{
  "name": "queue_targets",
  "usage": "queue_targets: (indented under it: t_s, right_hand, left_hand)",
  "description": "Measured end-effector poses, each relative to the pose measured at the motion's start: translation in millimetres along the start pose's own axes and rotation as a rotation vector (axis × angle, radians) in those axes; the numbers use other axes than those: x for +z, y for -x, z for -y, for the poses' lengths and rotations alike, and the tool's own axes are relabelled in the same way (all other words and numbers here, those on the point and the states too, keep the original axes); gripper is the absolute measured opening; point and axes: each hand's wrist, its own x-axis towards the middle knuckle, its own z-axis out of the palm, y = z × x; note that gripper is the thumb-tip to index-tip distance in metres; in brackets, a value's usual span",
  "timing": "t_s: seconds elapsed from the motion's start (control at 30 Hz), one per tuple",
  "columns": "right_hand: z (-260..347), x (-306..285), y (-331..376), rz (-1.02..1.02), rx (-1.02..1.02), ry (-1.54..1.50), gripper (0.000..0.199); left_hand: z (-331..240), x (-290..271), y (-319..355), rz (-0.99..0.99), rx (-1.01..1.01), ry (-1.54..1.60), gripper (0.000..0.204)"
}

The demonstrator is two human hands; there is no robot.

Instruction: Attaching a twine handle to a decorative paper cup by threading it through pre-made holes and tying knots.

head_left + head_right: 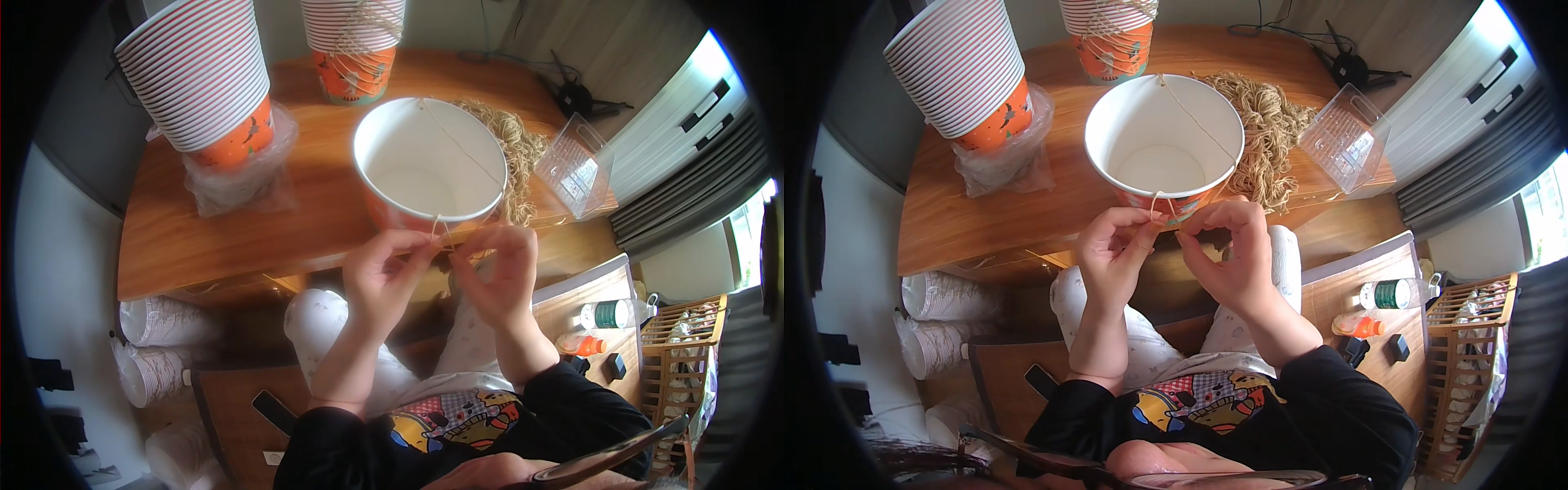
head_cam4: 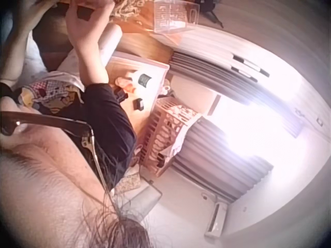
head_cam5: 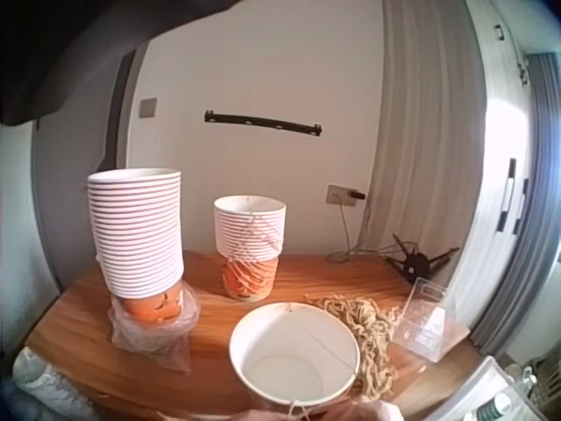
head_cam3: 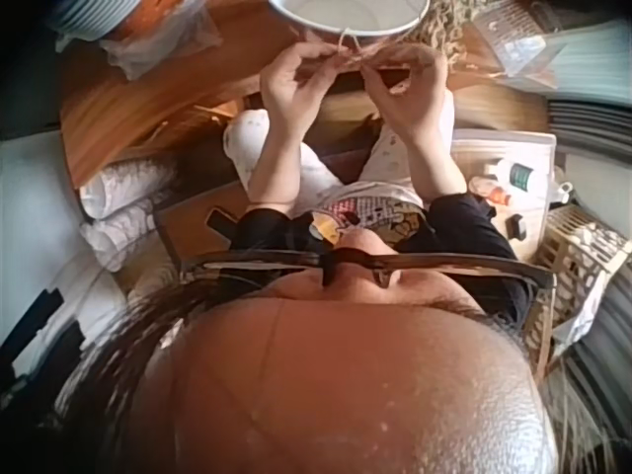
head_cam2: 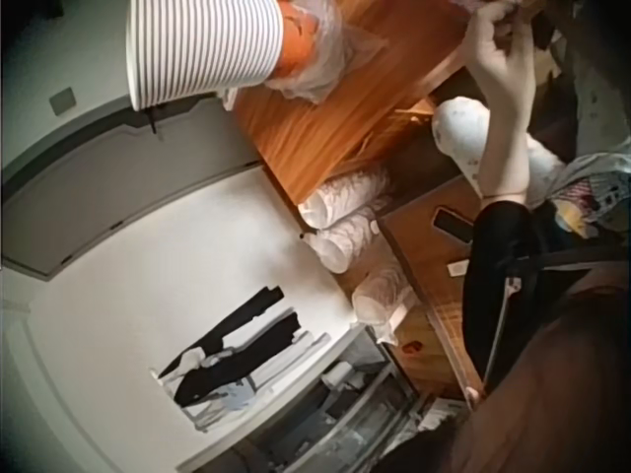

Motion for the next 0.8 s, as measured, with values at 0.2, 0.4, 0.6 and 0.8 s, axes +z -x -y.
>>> queue_targets:
  t_s: [0.2,0.4,0.6,0.8]
  right_hand:
    - [-1.7,0.6,2.1,0.024,0.04,-0.086,0.042]
    - [1.2,-3.5,1.8,-0.007,0.029,-0.11,0.042]
    - [0.1,1.0,1.9,0.035,-0.043,0.059,0.037]
    - [-2.8,-6.7,3.6,0.02,-0.013,0.06,0.036]
  left_hand:
    - [-3.2,7.9,1.2,-0.002,-0.03,0.032,0.007]
    - [-3.4,6.9,0.4,-0.044,0.007,-0.102,0.009]
    - [4.7,8.4,3.2,-0.02,-0.132,0.196,0.01]
    - [1.0,4.9,2.4,0.028,-0.225,0.363,0.014]
